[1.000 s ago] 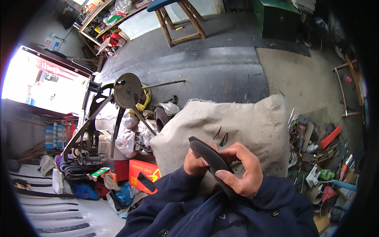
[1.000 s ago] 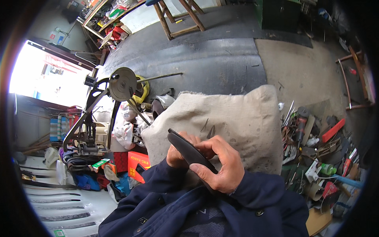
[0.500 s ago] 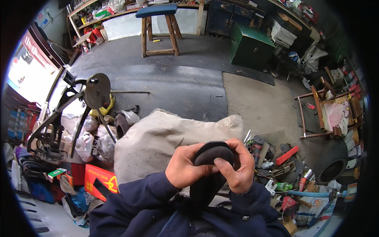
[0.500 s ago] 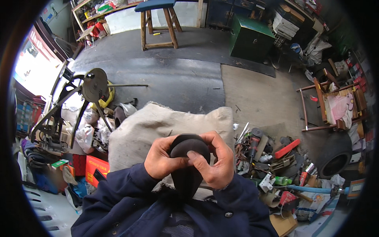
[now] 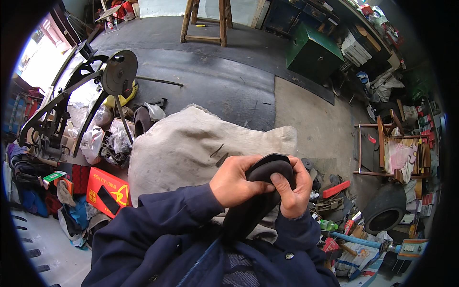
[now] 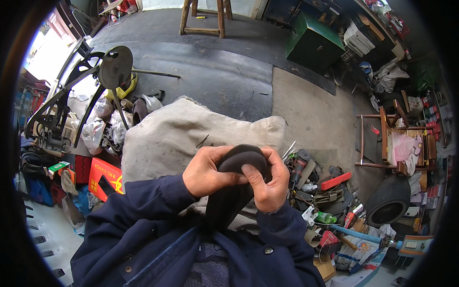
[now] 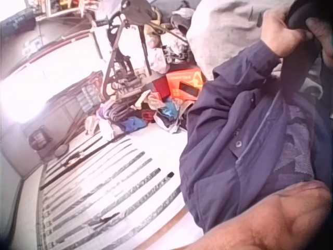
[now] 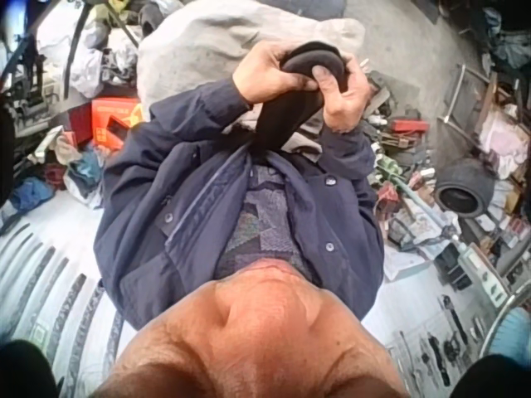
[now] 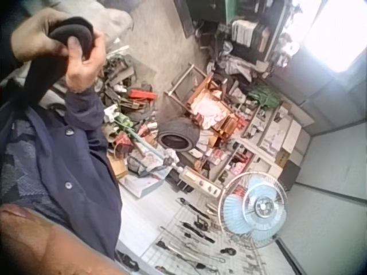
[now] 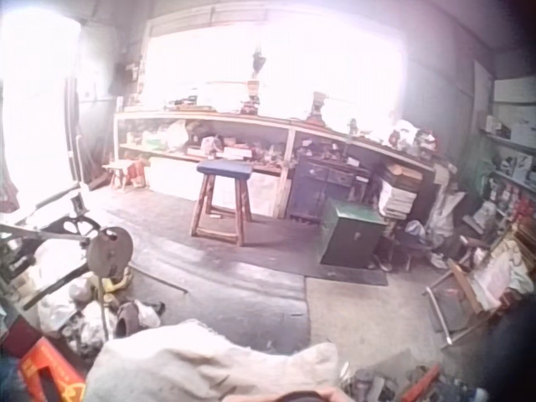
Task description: The person holds a dark slipper and uses shears to trim excess fabric along the upper edge. They repeatedly rotate the slipper, inspect the cut line, and make small adjustments while cutting.
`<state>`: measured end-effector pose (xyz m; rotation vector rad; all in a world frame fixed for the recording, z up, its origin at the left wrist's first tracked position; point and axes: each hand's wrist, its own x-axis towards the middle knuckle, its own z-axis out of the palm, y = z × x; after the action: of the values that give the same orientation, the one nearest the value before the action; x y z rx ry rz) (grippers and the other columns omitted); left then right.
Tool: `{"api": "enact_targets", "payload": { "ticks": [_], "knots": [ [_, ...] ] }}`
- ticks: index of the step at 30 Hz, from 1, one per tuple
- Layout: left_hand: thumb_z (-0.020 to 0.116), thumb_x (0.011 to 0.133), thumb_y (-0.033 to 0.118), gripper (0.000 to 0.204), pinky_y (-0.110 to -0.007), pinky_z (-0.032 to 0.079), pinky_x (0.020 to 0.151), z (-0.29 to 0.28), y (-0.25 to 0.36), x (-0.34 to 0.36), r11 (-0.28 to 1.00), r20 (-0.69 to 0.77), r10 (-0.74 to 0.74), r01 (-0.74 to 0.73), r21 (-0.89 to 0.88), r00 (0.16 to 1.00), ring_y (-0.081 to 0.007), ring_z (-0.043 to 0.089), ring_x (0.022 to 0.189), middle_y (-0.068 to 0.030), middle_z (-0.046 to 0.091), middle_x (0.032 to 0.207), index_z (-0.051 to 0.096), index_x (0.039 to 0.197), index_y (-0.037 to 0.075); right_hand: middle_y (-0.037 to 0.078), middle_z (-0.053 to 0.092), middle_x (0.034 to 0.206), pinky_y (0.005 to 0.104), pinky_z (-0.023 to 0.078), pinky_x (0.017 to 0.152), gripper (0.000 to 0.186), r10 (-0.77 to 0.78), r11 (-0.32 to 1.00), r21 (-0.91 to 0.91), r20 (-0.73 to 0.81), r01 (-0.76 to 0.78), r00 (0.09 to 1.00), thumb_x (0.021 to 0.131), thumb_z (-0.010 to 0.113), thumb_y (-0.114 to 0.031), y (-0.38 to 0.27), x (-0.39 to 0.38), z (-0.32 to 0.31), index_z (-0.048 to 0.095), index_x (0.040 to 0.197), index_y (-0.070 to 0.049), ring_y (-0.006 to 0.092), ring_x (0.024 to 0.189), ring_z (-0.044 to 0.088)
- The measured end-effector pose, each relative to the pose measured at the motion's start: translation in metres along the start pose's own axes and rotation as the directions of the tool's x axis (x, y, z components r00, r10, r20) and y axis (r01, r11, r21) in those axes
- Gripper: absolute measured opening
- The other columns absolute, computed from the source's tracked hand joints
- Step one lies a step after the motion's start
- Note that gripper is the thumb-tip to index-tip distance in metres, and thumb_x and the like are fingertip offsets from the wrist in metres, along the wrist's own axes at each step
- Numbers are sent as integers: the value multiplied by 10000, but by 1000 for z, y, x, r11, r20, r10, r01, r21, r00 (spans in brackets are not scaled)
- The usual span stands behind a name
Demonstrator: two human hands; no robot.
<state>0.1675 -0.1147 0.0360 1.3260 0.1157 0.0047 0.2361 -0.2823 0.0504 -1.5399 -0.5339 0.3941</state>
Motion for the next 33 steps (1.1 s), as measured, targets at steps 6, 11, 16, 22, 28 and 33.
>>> {"api": "enact_targets", "payload": {
  "ticks": [6, 11, 16, 22, 28, 33],
  "knots": [
    [805, 800, 122, 218, -353, 533, 697, -26, 60, -26, 677, 131, 562, -545, 494, 817, -256, 672, 767, -77, 719, 877, 748, 991, 36, 122, 568, 1155, 339, 446, 978, 693, -195, 952, 249, 53, 176, 979, 927, 692, -565, -7, -8, -6, 573, 1201, 59, 191, 1095, 569],
    [793, 825, 187, 285, -454, 552, 889, -35, 75, -59, -108, 510, 764, -702, 704, 394, -228, 644, 1015, -28, 702, 1061, 717, 1099, 191, 170, 706, 1186, 358, 545, 909, 629, 161, 901, 333, 339, -278, 927, 1085, 446, -501, 7, -16, -10, 588, 1302, 72, 217, 1032, 695],
    [708, 819, 140, 262, -425, 548, 906, -21, 24, -77, -127, 579, 706, -730, 671, 409, -188, 673, 987, 19, 721, 1027, 724, 1070, 212, 140, 619, 1352, 344, 458, 1054, 710, 173, 645, 585, 515, -492, 840, 1012, 616, -437, 21, -39, 11, 443, 1472, 76, 197, 1231, 596],
    [695, 792, 161, 273, -414, 520, 981, -22, -8, -92, -116, 525, 751, -703, 702, 401, -177, 682, 1024, 34, 730, 1040, 746, 1053, 225, 115, 587, 1394, 335, 407, 1109, 653, 186, 699, 503, 559, -509, 808, 946, 673, -185, 10, -38, 17, 420, 1493, 68, 177, 1268, 559],
    [690, 802, 153, 284, -409, 510, 999, -22, -13, -97, -99, 514, 746, -693, 714, 423, -178, 676, 1035, 33, 726, 1062, 742, 1071, 229, 111, 593, 1377, 335, 411, 1098, 607, 212, 710, 485, 543, -510, 812, 947, 662, -156, 6, -39, 20, 441, 1472, 53, 169, 1251, 562],
    [675, 815, 150, 293, -410, 488, 1040, -28, -18, -94, -71, 530, 692, -685, 725, 490, -177, 666, 1066, 24, 717, 1102, 740, 1087, 236, 105, 603, 1349, 328, 425, 1082, 566, 259, 698, 502, 488, -511, 834, 944, 644, -105, 13, -44, 28, 451, 1458, 33, 166, 1217, 575]
  ]
}}
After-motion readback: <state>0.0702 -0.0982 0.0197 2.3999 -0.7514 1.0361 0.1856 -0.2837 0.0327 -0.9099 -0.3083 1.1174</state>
